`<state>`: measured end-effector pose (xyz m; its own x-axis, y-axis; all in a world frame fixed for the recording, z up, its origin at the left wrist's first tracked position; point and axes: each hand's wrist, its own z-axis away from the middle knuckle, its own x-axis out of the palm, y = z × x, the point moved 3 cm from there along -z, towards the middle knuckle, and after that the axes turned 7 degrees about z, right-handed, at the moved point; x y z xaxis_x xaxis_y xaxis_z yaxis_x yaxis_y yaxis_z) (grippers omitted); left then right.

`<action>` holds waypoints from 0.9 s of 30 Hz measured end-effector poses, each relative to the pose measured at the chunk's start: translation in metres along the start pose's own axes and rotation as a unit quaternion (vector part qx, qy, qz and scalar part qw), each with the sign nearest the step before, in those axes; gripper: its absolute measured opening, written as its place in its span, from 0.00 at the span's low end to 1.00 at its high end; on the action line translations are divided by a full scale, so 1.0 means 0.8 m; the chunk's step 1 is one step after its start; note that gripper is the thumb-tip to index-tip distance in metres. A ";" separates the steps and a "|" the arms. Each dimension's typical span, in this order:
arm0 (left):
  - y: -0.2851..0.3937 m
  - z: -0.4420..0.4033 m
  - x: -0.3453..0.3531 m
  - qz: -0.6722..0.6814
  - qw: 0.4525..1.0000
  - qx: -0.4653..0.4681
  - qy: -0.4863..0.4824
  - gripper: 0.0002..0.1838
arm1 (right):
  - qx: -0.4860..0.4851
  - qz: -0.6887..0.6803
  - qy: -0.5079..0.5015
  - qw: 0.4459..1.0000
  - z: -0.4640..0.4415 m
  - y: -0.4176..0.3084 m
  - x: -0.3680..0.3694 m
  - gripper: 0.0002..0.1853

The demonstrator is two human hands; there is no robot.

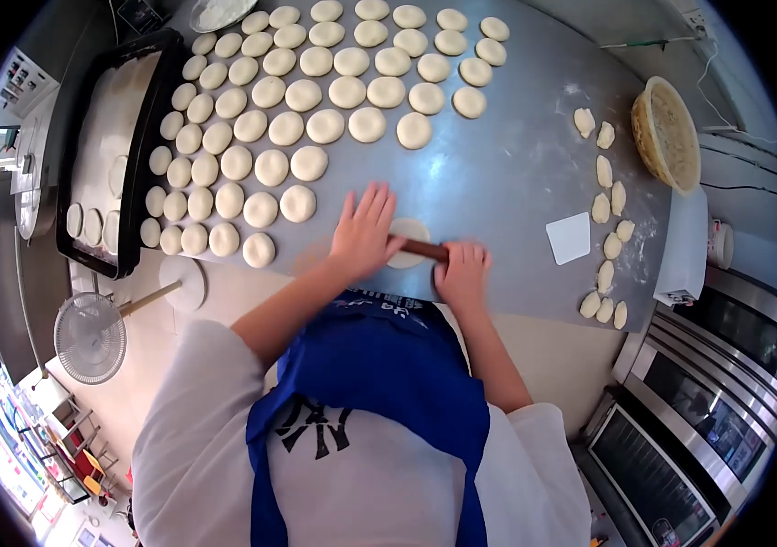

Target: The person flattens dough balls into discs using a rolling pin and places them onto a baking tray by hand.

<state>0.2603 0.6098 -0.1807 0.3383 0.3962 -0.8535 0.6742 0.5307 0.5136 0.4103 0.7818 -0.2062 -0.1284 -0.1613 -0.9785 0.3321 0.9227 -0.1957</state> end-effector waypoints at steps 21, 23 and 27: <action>-0.016 0.033 0.006 -0.004 0.994 0.083 -0.073 0.40 | -0.107 0.006 -0.013 0.994 -0.042 0.001 -0.012 0.34; -0.038 -0.037 0.001 -0.055 0.996 0.064 -0.005 0.35 | -0.096 0.042 -0.008 0.994 -0.121 -0.005 -0.001 0.34; -0.048 -0.065 0.045 0.011 0.999 0.038 -0.004 0.22 | -0.074 0.041 0.044 0.995 -0.146 0.000 0.008 0.32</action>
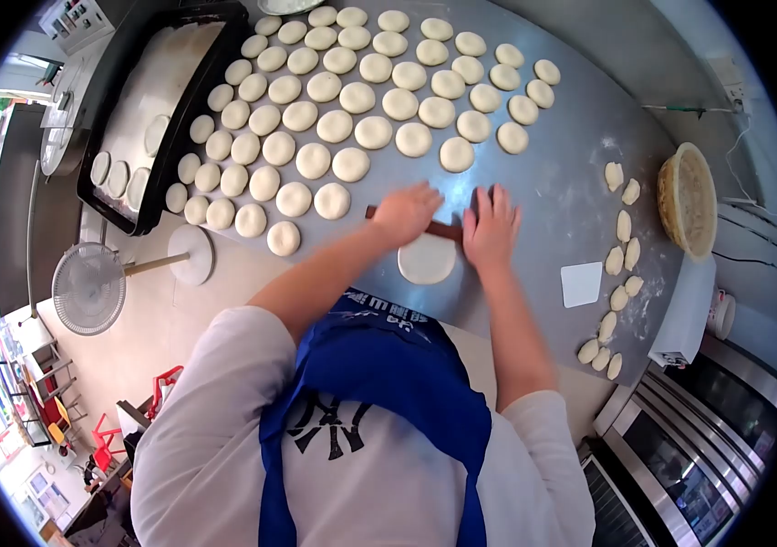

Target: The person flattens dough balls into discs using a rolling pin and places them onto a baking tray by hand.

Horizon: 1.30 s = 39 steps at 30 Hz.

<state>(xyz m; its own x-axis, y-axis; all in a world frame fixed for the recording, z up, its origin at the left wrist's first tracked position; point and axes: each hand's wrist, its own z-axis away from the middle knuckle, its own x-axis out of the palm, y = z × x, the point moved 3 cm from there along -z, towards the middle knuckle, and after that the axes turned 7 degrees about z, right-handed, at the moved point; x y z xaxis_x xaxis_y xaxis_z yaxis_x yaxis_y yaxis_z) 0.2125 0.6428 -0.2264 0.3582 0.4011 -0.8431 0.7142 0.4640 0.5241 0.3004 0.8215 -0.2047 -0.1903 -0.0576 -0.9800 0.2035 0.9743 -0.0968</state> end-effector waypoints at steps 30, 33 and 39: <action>-0.514 0.135 -0.489 0.772 0.344 -0.290 0.448 0.25 | 0.256 0.027 -0.062 0.964 0.172 -0.064 -0.007 0.20; -0.590 0.129 -0.470 0.787 0.348 -0.304 0.408 0.25 | 0.304 0.040 -0.083 0.948 0.177 -0.083 -0.014 0.20; -0.617 0.117 -0.450 0.774 0.373 -0.367 0.356 0.24 | 0.308 0.054 -0.144 0.939 0.187 -0.092 -0.020 0.22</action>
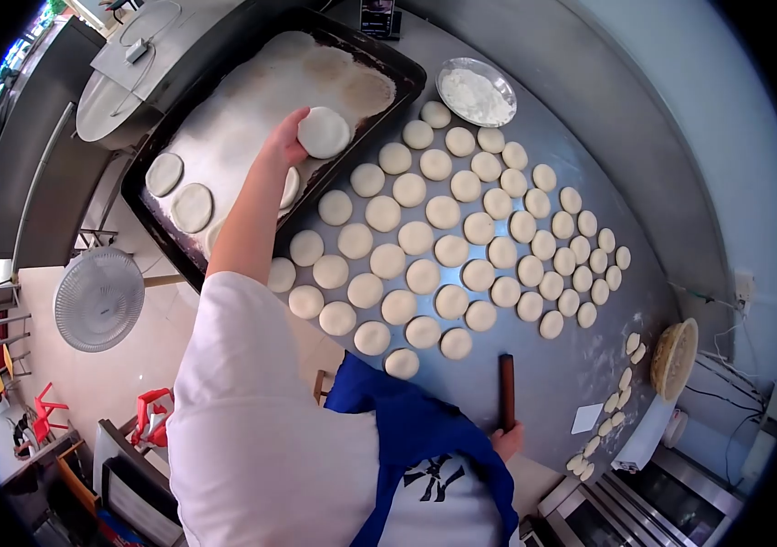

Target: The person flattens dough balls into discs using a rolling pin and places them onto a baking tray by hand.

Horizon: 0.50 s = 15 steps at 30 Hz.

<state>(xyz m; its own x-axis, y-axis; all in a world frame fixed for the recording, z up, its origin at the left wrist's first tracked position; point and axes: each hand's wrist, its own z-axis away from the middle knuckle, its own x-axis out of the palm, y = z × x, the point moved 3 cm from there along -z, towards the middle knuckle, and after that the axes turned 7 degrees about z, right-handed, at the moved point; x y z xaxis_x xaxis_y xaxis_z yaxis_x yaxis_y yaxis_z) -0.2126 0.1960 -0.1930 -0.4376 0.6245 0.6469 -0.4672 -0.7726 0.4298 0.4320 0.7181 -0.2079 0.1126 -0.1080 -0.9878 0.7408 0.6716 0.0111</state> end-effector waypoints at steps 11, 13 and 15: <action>-0.098 0.153 0.101 -0.653 0.454 0.604 -0.044 0.27 | -0.112 -0.011 0.032 0.993 -0.018 0.042 0.026 0.24; -0.215 0.236 0.114 -0.671 0.445 0.570 -0.163 0.25 | -0.170 -0.113 0.011 0.979 -0.040 0.018 -0.008 0.28; -0.352 0.304 0.098 -0.705 0.496 0.385 -0.329 0.27 | -0.246 -0.171 0.043 0.953 -0.082 -0.003 -0.030 0.28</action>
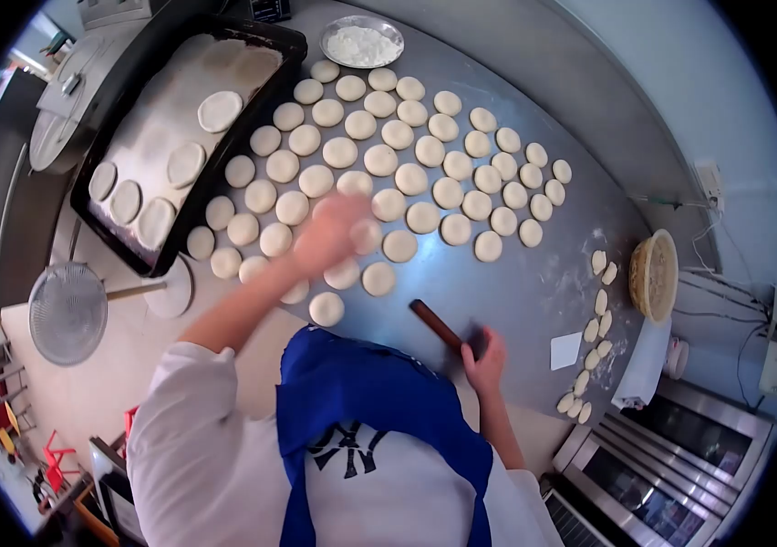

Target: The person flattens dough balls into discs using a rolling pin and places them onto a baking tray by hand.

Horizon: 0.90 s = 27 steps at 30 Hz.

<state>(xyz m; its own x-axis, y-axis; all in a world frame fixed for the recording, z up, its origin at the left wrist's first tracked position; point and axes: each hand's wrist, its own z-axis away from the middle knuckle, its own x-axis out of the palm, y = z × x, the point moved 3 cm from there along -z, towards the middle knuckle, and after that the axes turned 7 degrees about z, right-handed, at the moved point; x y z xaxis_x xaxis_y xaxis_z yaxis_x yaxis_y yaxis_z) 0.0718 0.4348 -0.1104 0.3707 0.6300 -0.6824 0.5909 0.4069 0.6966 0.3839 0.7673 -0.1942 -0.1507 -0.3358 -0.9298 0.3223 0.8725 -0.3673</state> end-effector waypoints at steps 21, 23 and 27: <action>0.136 0.078 0.266 -0.120 0.979 -0.120 -0.113 0.30 | -0.003 -0.326 -0.202 0.924 -0.103 -0.024 -0.007 0.20; 0.130 0.057 0.265 -0.089 0.982 -0.119 -0.121 0.30 | 0.024 -0.295 -0.260 0.919 -0.075 -0.025 0.000 0.16; 0.121 0.031 0.267 -0.096 0.984 -0.082 -0.125 0.30 | -0.099 -0.009 0.044 0.994 -0.066 -0.046 0.019 0.11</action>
<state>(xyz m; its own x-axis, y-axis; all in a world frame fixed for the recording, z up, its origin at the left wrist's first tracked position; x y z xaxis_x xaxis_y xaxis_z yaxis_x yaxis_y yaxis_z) 0.2263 0.5926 -0.1942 0.4401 0.3568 -0.8241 0.5510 0.6173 0.5615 0.3204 0.7487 -0.1935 -0.2395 -0.3270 -0.9142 0.1295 0.9224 -0.3639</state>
